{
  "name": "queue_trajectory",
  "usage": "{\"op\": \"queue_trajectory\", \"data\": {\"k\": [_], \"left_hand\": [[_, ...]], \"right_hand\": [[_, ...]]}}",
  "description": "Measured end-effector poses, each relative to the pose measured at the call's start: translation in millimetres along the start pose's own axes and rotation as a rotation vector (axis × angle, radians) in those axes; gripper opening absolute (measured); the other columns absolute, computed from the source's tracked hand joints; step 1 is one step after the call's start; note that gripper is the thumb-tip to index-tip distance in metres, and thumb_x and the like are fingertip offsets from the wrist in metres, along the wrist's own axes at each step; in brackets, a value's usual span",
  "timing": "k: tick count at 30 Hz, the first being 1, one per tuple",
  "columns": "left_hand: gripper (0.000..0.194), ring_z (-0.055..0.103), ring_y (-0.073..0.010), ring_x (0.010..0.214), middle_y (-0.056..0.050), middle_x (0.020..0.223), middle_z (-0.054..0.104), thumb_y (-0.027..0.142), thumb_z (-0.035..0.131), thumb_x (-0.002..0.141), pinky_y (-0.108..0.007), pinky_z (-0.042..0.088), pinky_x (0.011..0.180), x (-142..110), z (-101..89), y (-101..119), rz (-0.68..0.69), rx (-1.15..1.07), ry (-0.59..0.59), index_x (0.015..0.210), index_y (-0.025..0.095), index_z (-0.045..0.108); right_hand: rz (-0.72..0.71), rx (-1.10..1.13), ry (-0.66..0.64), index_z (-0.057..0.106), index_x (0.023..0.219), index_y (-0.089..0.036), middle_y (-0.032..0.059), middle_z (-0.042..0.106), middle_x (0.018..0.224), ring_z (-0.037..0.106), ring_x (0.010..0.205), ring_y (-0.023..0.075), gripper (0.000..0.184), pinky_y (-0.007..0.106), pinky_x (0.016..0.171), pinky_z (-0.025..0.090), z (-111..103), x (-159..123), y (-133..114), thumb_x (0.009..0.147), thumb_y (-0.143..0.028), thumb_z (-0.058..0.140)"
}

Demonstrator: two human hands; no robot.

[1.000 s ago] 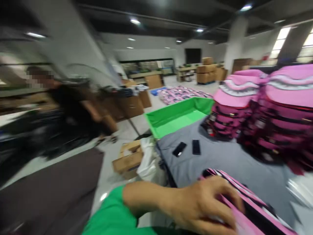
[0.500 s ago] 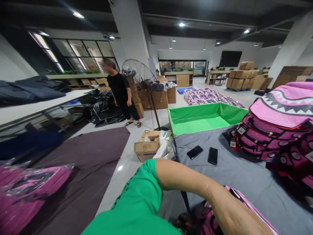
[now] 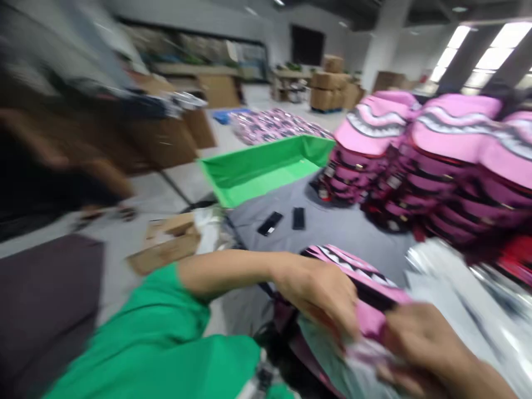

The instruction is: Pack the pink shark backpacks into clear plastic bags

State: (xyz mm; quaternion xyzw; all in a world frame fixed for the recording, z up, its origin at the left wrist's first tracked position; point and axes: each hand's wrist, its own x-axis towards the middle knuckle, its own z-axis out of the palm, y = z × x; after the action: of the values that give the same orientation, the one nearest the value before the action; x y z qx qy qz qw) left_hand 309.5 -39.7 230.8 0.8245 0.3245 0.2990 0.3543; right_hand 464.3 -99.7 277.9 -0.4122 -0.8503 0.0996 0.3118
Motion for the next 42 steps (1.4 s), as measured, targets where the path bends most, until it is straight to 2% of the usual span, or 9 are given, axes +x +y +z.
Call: {"op": "queue_trajectory", "data": {"k": [3, 7, 10, 14, 20, 25, 30, 37, 42], "left_hand": [[0.038, 0.067, -0.0281, 0.098, -0.011, 0.095, 0.069, 0.065, 0.068, 0.081, -0.037, 0.058, 0.071, 11, -46.5, -20, 0.268, -0.098, -0.295, 0.096, 0.032, 0.076], [0.041, 0.068, -0.0189, 0.083, -0.010, 0.085, 0.067, 0.057, 0.055, 0.095, -0.028, 0.056, 0.073, 58, -84.1, -30, 0.697, -0.404, -0.774, 0.081, 0.022, 0.071], [0.041, 0.064, -0.0131, 0.070, -0.007, 0.078, 0.066, 0.048, 0.046, 0.102, -0.023, 0.051, 0.066, 70, -92.1, -30, 0.867, -0.448, -0.881, 0.082, 0.020, 0.068], [0.034, 0.055, -0.0114, 0.055, -0.001, 0.063, 0.058, 0.039, 0.042, 0.105, -0.025, 0.040, 0.055, 68, -95.0, -36, 1.034, -0.303, -0.759, 0.088, 0.020, 0.064], [0.009, 0.051, -0.0118, 0.050, 0.003, 0.057, 0.054, 0.020, 0.056, 0.097, -0.027, 0.039, 0.049, 41, -112.1, -40, 1.335, 0.032, -0.357, 0.093, 0.021, 0.064], [0.013, 0.061, -0.0179, 0.059, 0.000, 0.066, 0.064, 0.011, 0.066, 0.082, -0.035, 0.053, 0.057, -17, -106.4, -50, 1.138, 0.253, 0.205, 0.079, 0.024, 0.067], [0.020, 0.059, -0.0157, 0.051, 0.002, 0.059, 0.063, 0.013, 0.072, 0.078, -0.036, 0.050, 0.054, -35, -108.3, -56, 1.032, 0.370, 0.118, 0.061, 0.019, 0.062], [0.037, 0.056, -0.0153, 0.051, 0.001, 0.053, 0.055, 0.019, 0.068, 0.083, -0.034, 0.042, 0.050, -16, -108.7, -47, 1.073, 0.303, 0.176, 0.049, 0.019, 0.051], [0.018, 0.055, -0.0127, 0.055, 0.002, 0.057, 0.053, 0.024, 0.073, 0.080, -0.027, 0.045, 0.053, 8, -99.9, -38, 0.995, 0.210, 0.044, 0.066, 0.020, 0.063]], "right_hand": [[-0.001, 0.143, 0.013, 0.045, 0.071, -0.024, -0.0031, 0.046, 0.053, 0.047, 0.048, 0.0124, 0.033, 0.028, 0.051, 0.032, -3, -4, -15, 0.101, -0.034, 0.056], [0.220, 0.457, -0.013, 0.048, 0.071, -0.022, -0.0023, 0.047, 0.059, 0.042, 0.052, 0.0113, 0.040, 0.026, 0.053, 0.032, -7, 4, -15, 0.101, -0.048, 0.052], [0.329, 0.567, -0.136, 0.052, 0.075, -0.019, -0.0052, 0.044, 0.061, 0.036, 0.054, 0.0085, 0.043, 0.021, 0.050, 0.028, -13, 7, -20, 0.094, -0.057, 0.063], [0.370, 0.527, -0.272, 0.047, 0.070, -0.019, -0.0094, 0.039, 0.056, 0.028, 0.052, 0.0057, 0.056, 0.019, 0.046, 0.022, -22, 10, -27, 0.074, -0.063, 0.081], [0.399, 0.452, -0.207, 0.034, 0.062, -0.021, -0.0068, 0.038, 0.057, 0.031, 0.053, 0.0072, 0.059, 0.022, 0.050, 0.025, -21, 3, -49, 0.091, -0.064, 0.062], [0.127, -0.298, -0.044, 0.053, 0.070, -0.021, -0.0030, 0.044, 0.060, 0.042, 0.055, 0.0118, 0.032, 0.030, 0.052, 0.026, -1, -16, -84, 0.102, -0.026, 0.053], [-0.138, -0.769, 0.096, 0.063, 0.077, -0.020, -0.0012, 0.053, 0.064, 0.047, 0.054, 0.0134, 0.008, 0.030, 0.049, 0.029, 22, -33, -94, 0.085, -0.021, 0.063], [-0.145, -0.981, 0.197, 0.058, 0.077, -0.021, 0.0000, 0.058, 0.067, 0.053, 0.057, 0.0144, 0.006, 0.028, 0.052, 0.039, 22, -41, -78, 0.080, -0.016, 0.057], [-0.126, -1.041, 0.347, 0.050, 0.070, -0.022, -0.0041, 0.040, 0.052, 0.040, 0.049, 0.0129, 0.014, 0.026, 0.047, 0.031, 22, -40, -62, 0.072, -0.008, 0.053]]}}
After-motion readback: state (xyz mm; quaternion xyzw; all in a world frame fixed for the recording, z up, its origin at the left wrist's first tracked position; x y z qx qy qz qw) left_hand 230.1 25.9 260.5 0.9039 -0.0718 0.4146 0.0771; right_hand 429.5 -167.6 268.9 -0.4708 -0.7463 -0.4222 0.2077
